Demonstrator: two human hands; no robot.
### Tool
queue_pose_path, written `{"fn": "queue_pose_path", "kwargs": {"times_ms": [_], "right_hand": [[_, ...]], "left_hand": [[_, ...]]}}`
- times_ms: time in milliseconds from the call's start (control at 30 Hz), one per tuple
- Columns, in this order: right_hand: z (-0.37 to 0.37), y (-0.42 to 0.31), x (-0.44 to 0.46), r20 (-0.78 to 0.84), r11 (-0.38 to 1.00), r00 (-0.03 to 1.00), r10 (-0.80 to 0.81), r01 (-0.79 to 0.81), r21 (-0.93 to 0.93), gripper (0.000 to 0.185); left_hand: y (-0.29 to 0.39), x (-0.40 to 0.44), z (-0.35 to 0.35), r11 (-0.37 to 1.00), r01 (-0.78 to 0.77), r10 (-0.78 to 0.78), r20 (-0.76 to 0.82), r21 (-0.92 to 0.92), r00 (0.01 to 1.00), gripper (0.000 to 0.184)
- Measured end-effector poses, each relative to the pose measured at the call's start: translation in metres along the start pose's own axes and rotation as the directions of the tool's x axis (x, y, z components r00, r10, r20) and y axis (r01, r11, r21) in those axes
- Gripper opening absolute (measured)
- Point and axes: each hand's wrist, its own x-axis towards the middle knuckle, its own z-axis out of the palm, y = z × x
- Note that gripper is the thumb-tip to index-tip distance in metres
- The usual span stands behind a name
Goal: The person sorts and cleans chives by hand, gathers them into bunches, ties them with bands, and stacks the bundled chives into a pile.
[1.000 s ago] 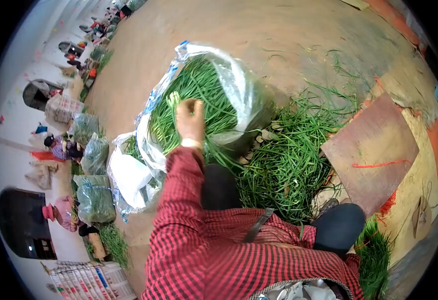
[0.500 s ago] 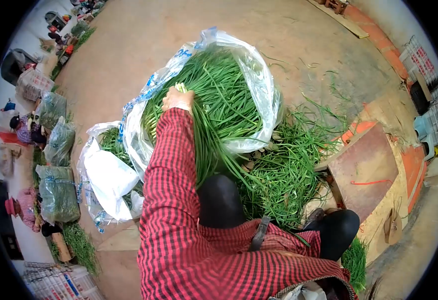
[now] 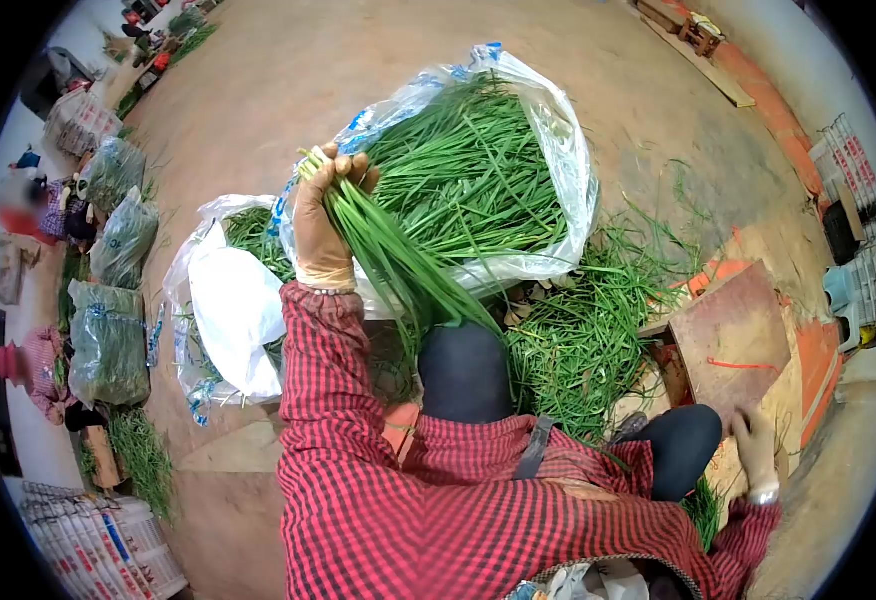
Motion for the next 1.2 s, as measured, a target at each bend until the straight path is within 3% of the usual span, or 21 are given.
{"fn": "queue_pose_path", "kwargs": {"times_ms": [33,67,100,133,200,233,333,367,400,500,533,600,633,700,767,833,1033,1100,1133,1167,1200], "right_hand": [[0.004,-0.034,0.015,-0.127,0.984,0.976,-0.175,0.179,0.02,0.029],[-0.009,-0.099,0.027,0.031,0.982,0.984,-0.174,0.171,0.082,0.035],[-0.002,-0.125,0.038,0.004,0.936,0.956,-0.294,0.287,0.203,0.037],[0.001,-0.14,0.056,-0.024,0.797,0.808,-0.589,0.585,0.15,0.045],[0.001,-0.22,0.063,0.031,0.72,0.787,-0.616,0.547,0.427,0.06],[0.002,-0.249,0.068,0.026,0.637,0.726,-0.687,0.585,0.503,0.07],[0.023,-0.313,0.069,0.012,0.387,0.578,-0.816,0.531,0.754,0.093],[0.032,-0.326,0.061,0.094,0.368,0.563,-0.821,0.396,0.842,0.098],[0.045,-0.336,0.053,0.093,0.349,0.522,-0.848,0.418,0.839,0.101],[0.083,-0.331,0.038,0.202,0.411,0.627,-0.753,0.207,0.888,0.089],[0.094,-0.322,0.038,0.205,0.418,0.636,-0.744,0.204,0.885,0.089],[0.112,-0.306,0.042,0.284,0.489,0.687,-0.669,0.119,0.864,0.066],[0.117,-0.301,0.04,0.287,0.493,0.692,-0.662,0.113,0.863,0.066],[0.121,-0.296,0.036,0.447,0.574,0.693,-0.565,-0.059,0.817,0.048],[0.128,-0.291,0.037,0.456,0.613,0.696,-0.555,-0.028,0.789,0.047],[0.131,-0.29,0.037,0.408,0.603,0.694,-0.593,0.047,0.796,0.048],[0.137,-0.279,0.041,0.448,0.626,0.684,-0.576,0.017,0.779,0.048],[0.111,-0.271,0.045,0.526,0.801,0.724,-0.446,0.062,0.595,0.045],[0.107,-0.252,0.056,0.289,0.741,0.749,-0.596,0.374,0.558,0.043],[0.094,-0.231,0.071,0.155,0.718,0.739,-0.655,0.545,0.433,0.046],[0.063,-0.218,0.078,0.188,0.817,0.802,-0.566,0.515,0.259,0.049]], "left_hand": [[0.004,-0.003,0.015,0.996,-0.014,0.02,0.061,-0.087,0.998,0.022],[0.007,-0.005,0.031,0.985,0.006,0.014,0.112,-0.17,0.994,0.022],[0.009,-0.007,0.05,0.968,0.032,0.01,0.167,-0.25,0.986,0.021],[0.009,-0.011,0.071,0.972,0.011,0.032,0.178,-0.235,0.983,0.02],[-0.001,-0.019,0.113,0.972,0.009,0.058,0.275,-0.233,0.96,0.023],[-0.009,-0.023,0.129,0.976,0.007,0.069,0.339,-0.218,0.938,0.025],[-0.041,-0.045,0.173,0.995,0.009,0.022,0.314,-0.097,0.949,0.033],[-0.052,-0.056,0.182,0.991,0.045,-0.009,0.276,-0.125,0.961,0.033],[-0.062,-0.065,0.188,0.992,0.055,-0.024,0.255,-0.113,0.967,0.034],[-0.089,-0.075,0.173,0.993,0.075,-0.049,0.25,-0.095,0.967,0.039],[-0.093,-0.082,0.171,0.998,0.044,-0.035,0.222,-0.036,0.974,0.043],[-0.099,-0.095,0.171,0.992,-0.05,0.032,0.159,0.113,0.987,0.05],[-0.1,-0.097,0.168,0.993,-0.042,0.025,0.156,0.11,0.987,0.05],[-0.103,-0.096,0.16,0.998,0.017,-0.02,0.046,0.054,0.999,0.051],[-0.102,-0.096,0.145,0.983,0.183,-0.181,0.051,-0.033,0.982,0.054],[-0.099,-0.097,0.131,0.969,0.243,-0.243,0.003,0.048,0.97,0.048],[-0.117,-0.098,0.114,0.939,0.297,-0.297,0.026,-0.171,0.954,0.029],[-0.132,-0.093,0.105,0.955,0.285,-0.281,0.06,-0.083,0.958,0.036],[-0.134,-0.092,0.116,0.967,0.255,-0.256,0.03,0.018,0.966,0.038],[-0.136,-0.092,0.127,0.965,0.229,-0.232,0.008,0.125,0.973,0.04],[-0.141,-0.087,0.118,0.955,0.284,-0.288,0.04,0.079,0.957,0.041]]}}
